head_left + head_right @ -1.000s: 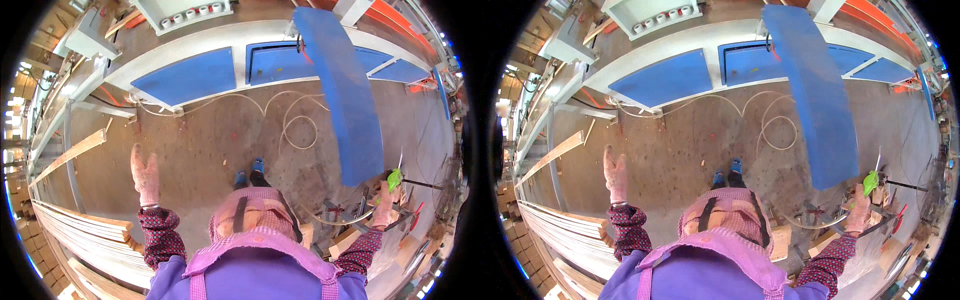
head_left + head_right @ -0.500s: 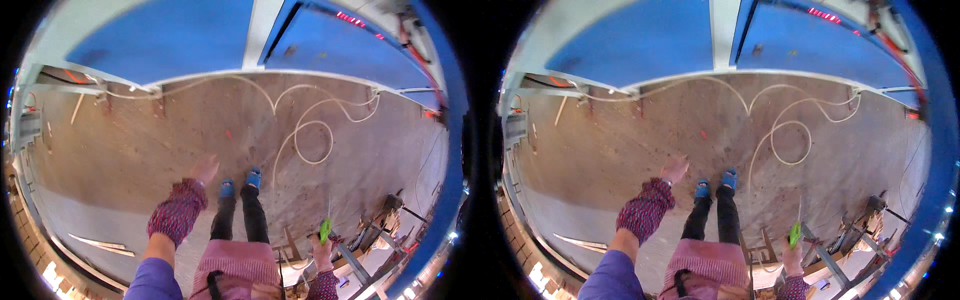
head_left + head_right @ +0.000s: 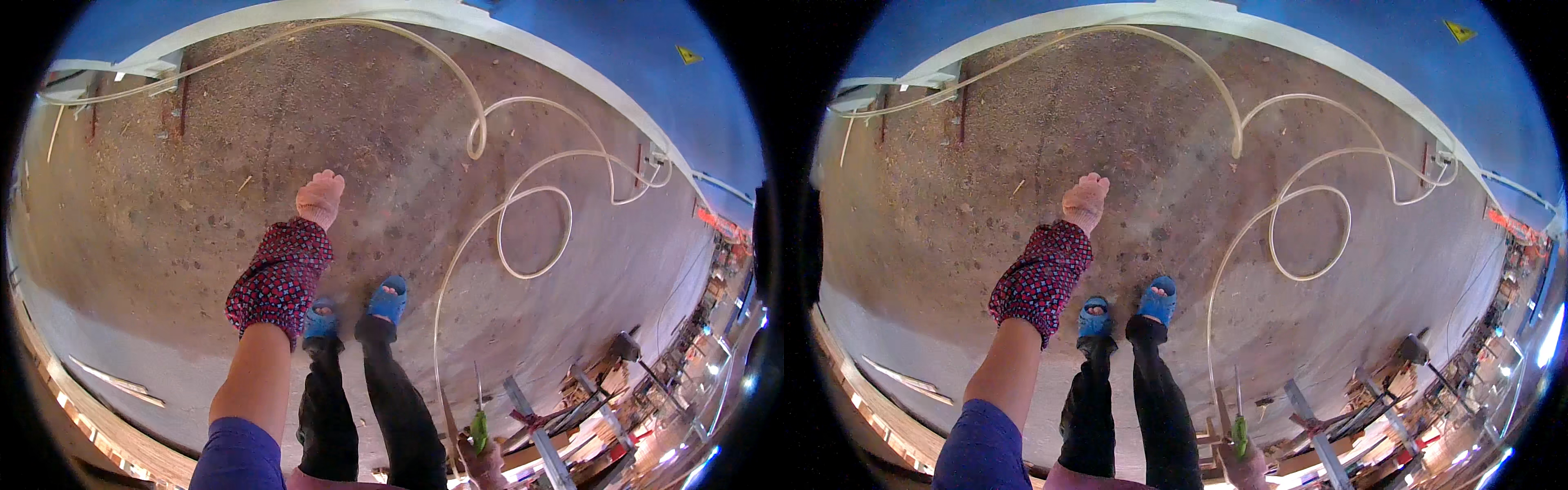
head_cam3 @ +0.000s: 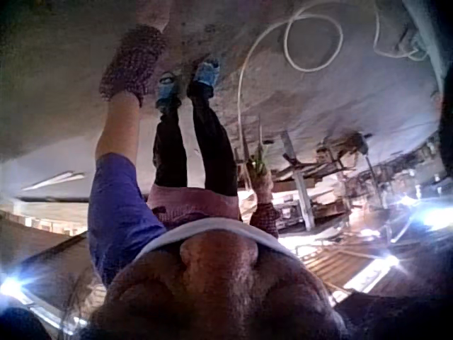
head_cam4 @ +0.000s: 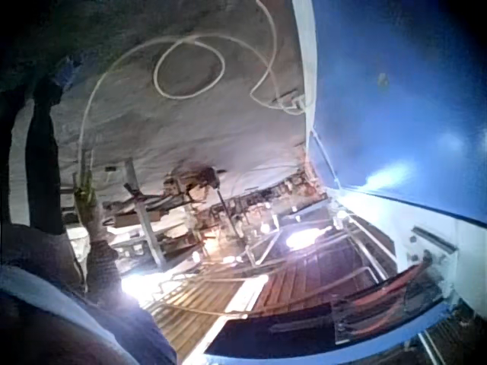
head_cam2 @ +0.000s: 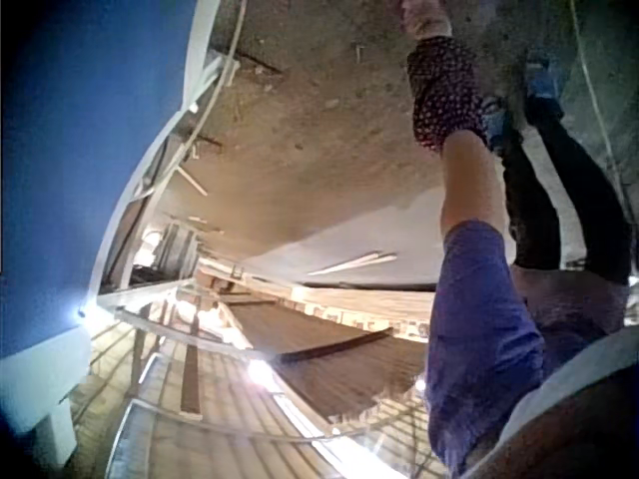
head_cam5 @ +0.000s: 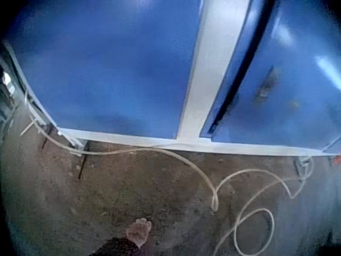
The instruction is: The person picks up long wooden planks from a large stack and places them onto a metal rack. They then use a green air nozzle to blow dust off the planks and the rack. The person continues to move planks from the stack to the rack, organizing them in a pile.
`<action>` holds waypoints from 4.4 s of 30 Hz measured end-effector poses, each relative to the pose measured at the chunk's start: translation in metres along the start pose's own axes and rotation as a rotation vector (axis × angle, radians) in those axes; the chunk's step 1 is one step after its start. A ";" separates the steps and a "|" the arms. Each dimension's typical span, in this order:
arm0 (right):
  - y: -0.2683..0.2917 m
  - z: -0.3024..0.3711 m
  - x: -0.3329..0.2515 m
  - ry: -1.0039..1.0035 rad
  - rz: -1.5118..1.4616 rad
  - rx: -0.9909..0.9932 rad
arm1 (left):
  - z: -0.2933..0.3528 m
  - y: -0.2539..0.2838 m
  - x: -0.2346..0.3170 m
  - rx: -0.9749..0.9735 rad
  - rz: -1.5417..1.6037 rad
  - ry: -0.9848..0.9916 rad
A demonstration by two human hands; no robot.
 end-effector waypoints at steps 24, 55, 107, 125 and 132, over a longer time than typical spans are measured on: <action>0.100 0.098 -0.111 0.626 0.578 0.032 | 0.297 0.723 -0.011 0.858 1.050 0.132; 0.173 0.179 0.106 0.108 -1.145 0.377 | 0.161 0.896 0.003 0.937 0.213 -0.023; 1.292 0.010 0.030 0.252 -0.034 1.073 | 0.370 0.753 0.597 0.802 -0.077 0.574; 1.599 -0.195 0.224 0.260 -0.455 0.941 | 0.130 0.485 1.290 0.528 -1.210 -0.991; 1.656 -0.222 0.335 0.636 -1.116 0.859 | 0.182 0.534 1.573 -0.291 0.218 -1.098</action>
Point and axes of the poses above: each hand's wrist, its own z-axis away from the middle knuckle, its own y-axis out of the back of the hand, x = y × z, the point moved 9 cm from there along -z, towards the middle knuckle, and after that the axes turned 3 degrees about -z, right-handed, at the moved point
